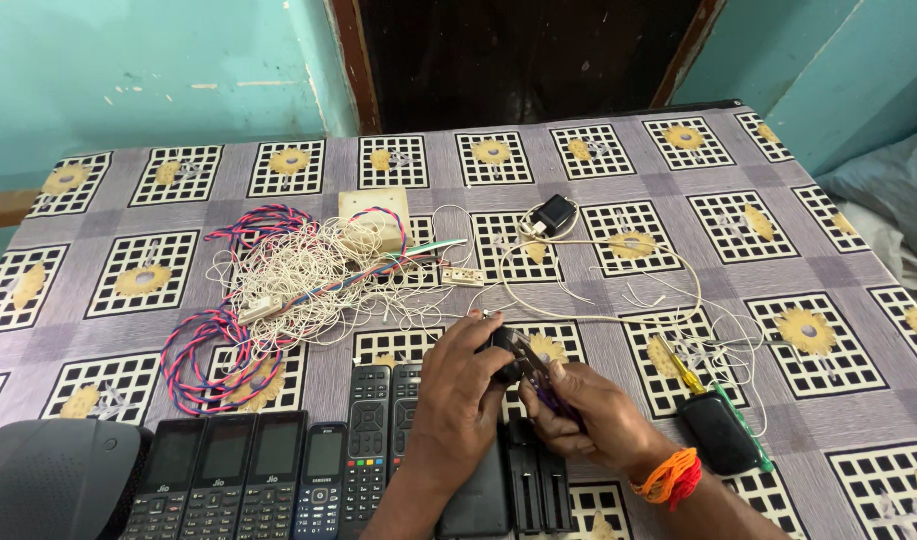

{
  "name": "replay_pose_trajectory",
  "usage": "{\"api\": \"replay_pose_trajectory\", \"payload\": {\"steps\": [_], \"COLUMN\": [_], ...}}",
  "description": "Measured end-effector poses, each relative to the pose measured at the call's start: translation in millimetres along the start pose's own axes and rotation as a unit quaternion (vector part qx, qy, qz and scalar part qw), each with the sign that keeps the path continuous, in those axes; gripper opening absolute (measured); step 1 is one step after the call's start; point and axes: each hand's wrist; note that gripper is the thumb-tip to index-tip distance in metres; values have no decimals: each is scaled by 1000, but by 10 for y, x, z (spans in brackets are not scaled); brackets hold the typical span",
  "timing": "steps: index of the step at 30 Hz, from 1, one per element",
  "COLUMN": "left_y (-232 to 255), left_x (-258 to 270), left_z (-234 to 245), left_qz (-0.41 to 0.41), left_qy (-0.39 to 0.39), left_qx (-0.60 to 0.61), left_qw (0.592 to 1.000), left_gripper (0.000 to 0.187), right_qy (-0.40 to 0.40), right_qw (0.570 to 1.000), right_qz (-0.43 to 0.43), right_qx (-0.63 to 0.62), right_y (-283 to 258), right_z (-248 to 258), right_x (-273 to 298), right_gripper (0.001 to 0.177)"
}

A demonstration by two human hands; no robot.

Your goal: The person disassembles a black phone charger, removes its internal components, and uses a screwdriver to adjust or clean the prongs. They handle the charger and its parts one at a time on a table with other electronics.

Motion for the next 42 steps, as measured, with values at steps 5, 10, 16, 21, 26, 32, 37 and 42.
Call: {"api": "replay_pose_trajectory", "payload": {"steps": [5,10,16,21,26,32,37,42], "left_y": [-5,-5,4,18,37,-82,-176,-264], "left_x": [3,4,-6,-50,-106,-254,-192,-76], "left_z": [-2,0,9,25,3,-265,-317,-291], "left_qz": [-2,0,2,19,73,136,172,215], "left_qy": [0,3,2,-6,-10,-15,-9,30], "left_qx": [-1,6,6,57,123,90,86,97], "left_qw": [1000,1000,1000,998,990,986,981,971], "left_gripper": [45,42,42,42,30,15,10,8], "right_qy": [-41,-25,10,48,103,186,221,242], "right_qw": [999,999,999,993,962,944,869,847], "right_qz": [11,22,25,26,72,52,108,107], "right_qx": [-21,-3,28,101,242,266,429,462], "right_y": [57,109,56,-49,-152,-285,-300,-356], "right_z": [15,15,-55,-91,-7,126,106,27], "right_x": [-16,-50,-30,12,26,19,12,-2], "right_gripper": [52,51,49,47,47,48,48,38]}}
Point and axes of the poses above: each hand's wrist, its own x-axis away from the middle knuckle, its own z-axis out of the back of the hand, y = z × x, and after that the axes turned 10 degrees about -z, right-handed
